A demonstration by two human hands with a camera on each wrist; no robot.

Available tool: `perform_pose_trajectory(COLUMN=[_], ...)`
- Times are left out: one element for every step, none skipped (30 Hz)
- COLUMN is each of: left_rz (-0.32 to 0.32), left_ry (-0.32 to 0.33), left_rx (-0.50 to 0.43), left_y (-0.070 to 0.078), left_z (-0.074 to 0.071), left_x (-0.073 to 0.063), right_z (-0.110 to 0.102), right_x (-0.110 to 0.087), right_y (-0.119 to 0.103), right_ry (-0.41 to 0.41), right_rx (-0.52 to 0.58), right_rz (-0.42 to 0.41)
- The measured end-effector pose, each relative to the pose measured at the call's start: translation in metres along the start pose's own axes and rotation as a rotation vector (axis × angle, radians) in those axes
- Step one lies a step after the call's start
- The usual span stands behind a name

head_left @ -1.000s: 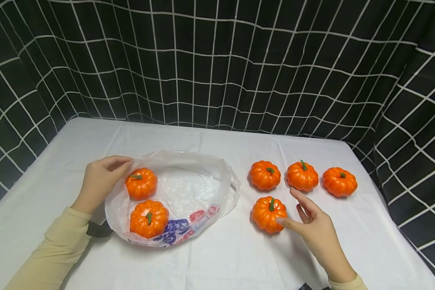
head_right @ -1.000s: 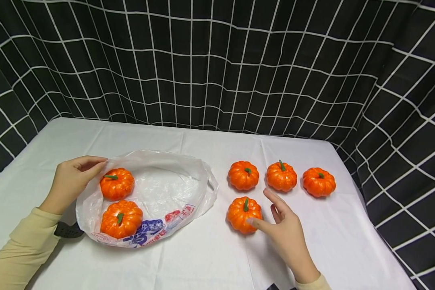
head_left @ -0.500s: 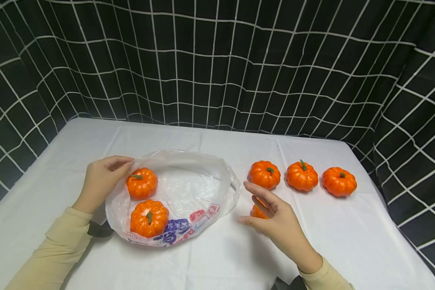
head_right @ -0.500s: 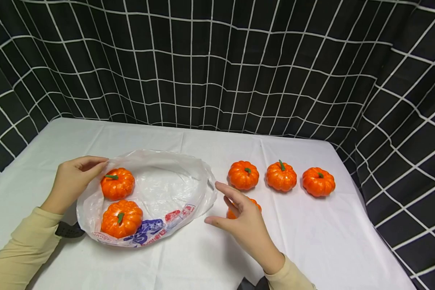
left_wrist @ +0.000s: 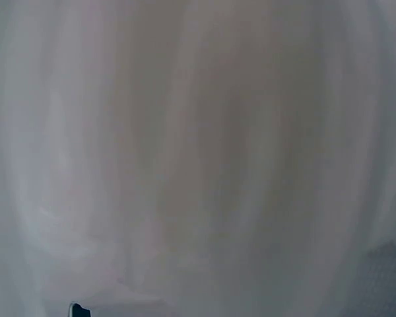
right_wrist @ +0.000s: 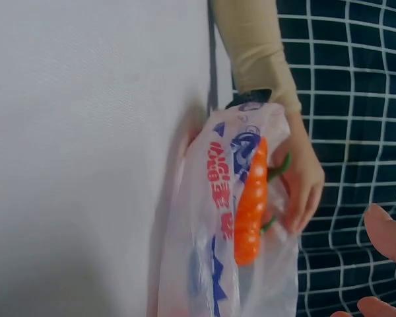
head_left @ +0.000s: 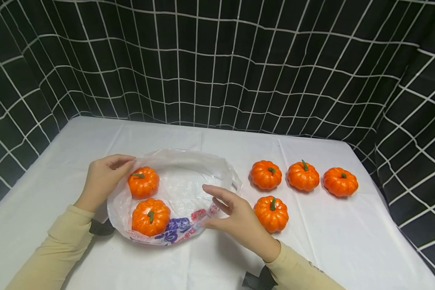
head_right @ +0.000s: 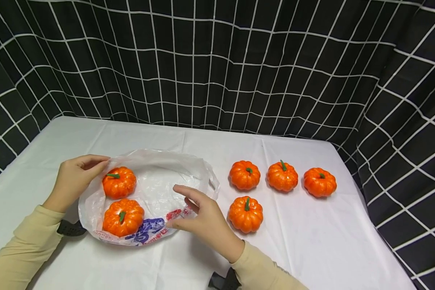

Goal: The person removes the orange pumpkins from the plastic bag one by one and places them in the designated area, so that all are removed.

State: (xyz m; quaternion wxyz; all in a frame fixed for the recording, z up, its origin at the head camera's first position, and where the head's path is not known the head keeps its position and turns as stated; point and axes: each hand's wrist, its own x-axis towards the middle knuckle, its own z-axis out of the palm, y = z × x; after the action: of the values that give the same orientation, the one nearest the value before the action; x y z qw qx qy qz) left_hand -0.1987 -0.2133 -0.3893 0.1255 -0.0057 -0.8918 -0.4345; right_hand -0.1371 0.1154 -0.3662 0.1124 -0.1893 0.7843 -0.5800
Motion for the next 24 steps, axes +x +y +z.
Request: perform_pose_trajectory(left_rz=[0.0,0.001,0.001,0.002,0.003,0.004,0.006,0.009,0.01,0.013,0.014,0.014,0.014,0.015,0.015,0.016,0.016,0.016,0.017,0.017,0.017,0.016,0.016,0.015], left_ry=[-0.001,-0.002,-0.003,-0.003,-0.004,-0.002,0.0,0.002,0.005,0.008,0.009,0.011,0.011,0.012,0.012,0.012,0.011,0.011,0.011,0.011,0.011,0.01,0.01,0.01], left_rx=[0.0,0.001,0.002,0.002,0.001,-0.001,-0.001,0.001,0.001,0.002,0.004,0.006,0.007,0.006,0.007,0.007,0.005,0.003,0.001,0.0,0.0,0.0,0.0,0.001], left_y=[0.0,0.0,0.0,0.0,0.0,0.0,0.0,0.0,0.001,0.001,0.001,0.001,0.001,0.001,0.001,0.001,0.001,0.002,0.002,0.002,0.002,0.002,0.002,0.003], left_z=[0.0,0.0,0.0,0.0,0.0,0.0,0.0,0.0,0.0,0.0,0.0,0.0,0.0,0.0,0.0,0.0,0.0,0.0,0.0,0.0,0.0,0.0,0.0,0.0], left_x=[0.0,0.0,0.0,0.0,0.0,0.0,0.0,0.0,0.0,0.0,0.0,0.0,-0.001,-0.001,-0.001,-0.001,-0.001,-0.001,-0.001,-0.001,-0.001,-0.001,-0.001,0.0], right_z=[0.003,0.006,0.009,0.013,0.016,0.019,0.022,0.025,0.028,0.031,0.034,0.036,0.039,0.041,0.044,0.047,0.049,0.051,0.054,0.056,0.058,0.06,0.062,0.064], right_x=[0.003,0.006,0.009,0.011,0.014,0.016,0.019,0.021,0.023,0.024,0.026,0.028,0.029,0.031,0.033,0.035,0.037,0.039,0.041,0.043,0.045,0.046,0.048,0.049], right_y=[0.0,-0.001,-0.001,-0.002,-0.002,-0.002,-0.002,-0.002,-0.002,-0.002,-0.002,-0.002,-0.002,-0.001,-0.001,-0.001,0.0,0.001,0.001,0.002,0.002,0.003,0.003,0.003], right_ry=[-0.007,-0.015,-0.022,-0.03,-0.038,-0.048,-0.057,-0.066,-0.074,-0.081,-0.086,-0.091,-0.094,-0.098,-0.1,-0.105,-0.11,-0.115,-0.121,-0.128,-0.133,-0.138,-0.142,-0.147], right_rx=[-0.005,-0.002,-0.003,-0.003,0.0,0.002,0.007,0.013,0.011,0.009,0.003,-0.006,-0.02,-0.032,-0.046,-0.056,-0.063,-0.071,-0.075,-0.078,-0.081,-0.086,-0.091,-0.099], right_rz=[-0.003,-0.005,-0.005,-0.007,-0.005,-0.008,-0.006,-0.005,-0.006,-0.008,-0.005,-0.007,-0.011,-0.018,-0.024,-0.026,-0.027,-0.028,-0.024,-0.017,-0.006,0.005,0.01,0.016])
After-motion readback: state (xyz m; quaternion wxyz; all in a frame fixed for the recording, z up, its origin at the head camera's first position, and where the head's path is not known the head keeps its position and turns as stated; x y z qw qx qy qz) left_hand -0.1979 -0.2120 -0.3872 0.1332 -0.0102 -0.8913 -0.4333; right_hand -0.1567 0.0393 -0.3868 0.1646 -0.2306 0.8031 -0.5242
